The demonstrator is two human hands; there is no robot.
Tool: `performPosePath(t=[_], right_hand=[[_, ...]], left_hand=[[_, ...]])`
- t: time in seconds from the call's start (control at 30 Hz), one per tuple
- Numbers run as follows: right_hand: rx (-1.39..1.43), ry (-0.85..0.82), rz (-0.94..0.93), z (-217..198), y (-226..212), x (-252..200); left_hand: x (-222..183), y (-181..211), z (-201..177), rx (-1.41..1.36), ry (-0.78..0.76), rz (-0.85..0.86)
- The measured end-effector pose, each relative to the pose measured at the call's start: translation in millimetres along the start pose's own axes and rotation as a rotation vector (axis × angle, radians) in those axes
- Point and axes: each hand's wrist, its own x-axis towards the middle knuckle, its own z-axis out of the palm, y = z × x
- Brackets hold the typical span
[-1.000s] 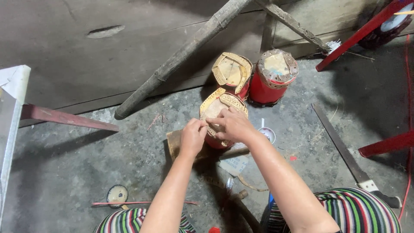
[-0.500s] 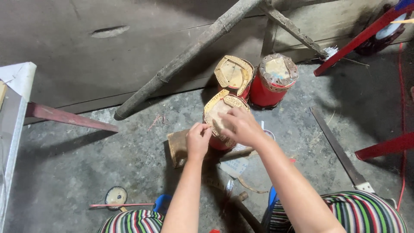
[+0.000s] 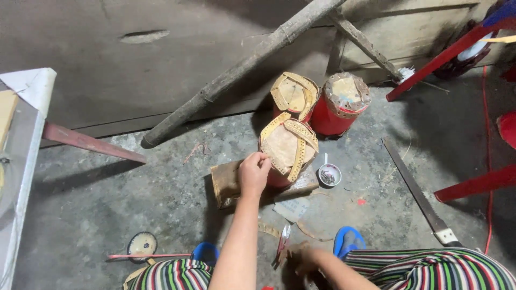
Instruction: Fitting and securing a decorative woven band onto the rim of a small drum using a hammer and tacks.
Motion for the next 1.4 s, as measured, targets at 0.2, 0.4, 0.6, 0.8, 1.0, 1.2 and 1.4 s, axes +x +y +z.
performPosePath(t=[0.2, 0.4, 0.6, 0.8, 1.0, 1.2, 1.4], right_hand=[[0.274, 0.154, 0.099, 34.4, 8.9, 29.7], [0.323, 0.303, -0.131, -3.7, -27.4, -134.7], [0.529, 0.709, -0.378, -16.7, 12.3, -206.2], [0.598, 1.043, -0.193, -108.7, -40.9, -259.5], [1.221, 0.792, -1.100, -143.1, -42.3, -251.6], [1.058, 0.902, -0.775, -155.0, -59.3, -229.2], [1.228, 0.876, -0.836, -163.4, -79.5, -227.2]], left_hand=[[1.4, -5.6, 5.3, 0.001, -0.009, -0.013], [2.6, 0.6, -1.7, 0.008, -0.062, -0.037], [5.7, -3.3, 0.2, 0.006, -0.068, -0.034], [5.1, 4.3, -2.6, 0.020, -0.114, -0.093], [7.8, -9.9, 6.1, 0.002, -0.146, -0.173], [0.6, -4.0, -1.6, -0.027, -0.100, -0.078], [5.2, -4.2, 0.8, 0.055, -0.113, -0.114]])
